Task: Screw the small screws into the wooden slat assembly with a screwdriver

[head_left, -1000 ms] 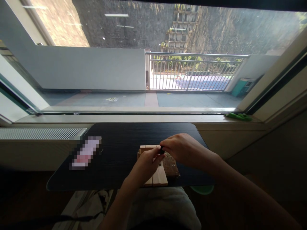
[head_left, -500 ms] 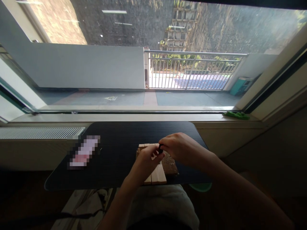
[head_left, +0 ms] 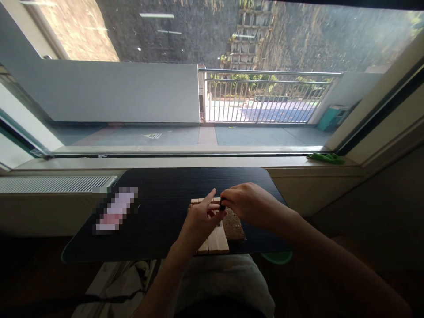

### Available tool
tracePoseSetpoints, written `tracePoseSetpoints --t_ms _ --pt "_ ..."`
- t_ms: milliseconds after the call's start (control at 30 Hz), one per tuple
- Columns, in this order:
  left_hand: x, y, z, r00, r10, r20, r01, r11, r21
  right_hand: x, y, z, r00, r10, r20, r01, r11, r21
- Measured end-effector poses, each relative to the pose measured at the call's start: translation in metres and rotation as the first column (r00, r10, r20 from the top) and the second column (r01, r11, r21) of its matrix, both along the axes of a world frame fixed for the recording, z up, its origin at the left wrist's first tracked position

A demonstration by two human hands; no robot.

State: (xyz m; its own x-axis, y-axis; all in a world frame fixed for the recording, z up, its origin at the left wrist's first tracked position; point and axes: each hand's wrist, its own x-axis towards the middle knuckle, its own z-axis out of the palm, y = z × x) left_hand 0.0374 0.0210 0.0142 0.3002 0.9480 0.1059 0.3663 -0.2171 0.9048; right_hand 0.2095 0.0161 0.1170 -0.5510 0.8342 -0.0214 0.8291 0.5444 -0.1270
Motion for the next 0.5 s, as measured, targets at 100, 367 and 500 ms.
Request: tracePoseSetpoints --t_ms 100,367,500 --pt "-0.0002 0.0008 -0.0019 1.000 0.006 0.014 -0.006 0.999 -0.034 0.0001 0.0008 -0.0012 1.000 0.003 0.013 -0.003 1.000 0.006" --pt "-0.0010 0.0002 -0.0008 0.997 -0.048 -0.056 0.055 0.991 0.124 0.0019 0.0033 -0.0057 0.998 0.057 0.020 -0.058 0.997 0.056" --pt "-0.0021 0.0002 -0.0015 0.998 -0.035 -0.056 0.042 0.990 0.131 0.0011 0.0024 -0.0055 0.998 0.055 0.033 -0.057 0.996 0.069"
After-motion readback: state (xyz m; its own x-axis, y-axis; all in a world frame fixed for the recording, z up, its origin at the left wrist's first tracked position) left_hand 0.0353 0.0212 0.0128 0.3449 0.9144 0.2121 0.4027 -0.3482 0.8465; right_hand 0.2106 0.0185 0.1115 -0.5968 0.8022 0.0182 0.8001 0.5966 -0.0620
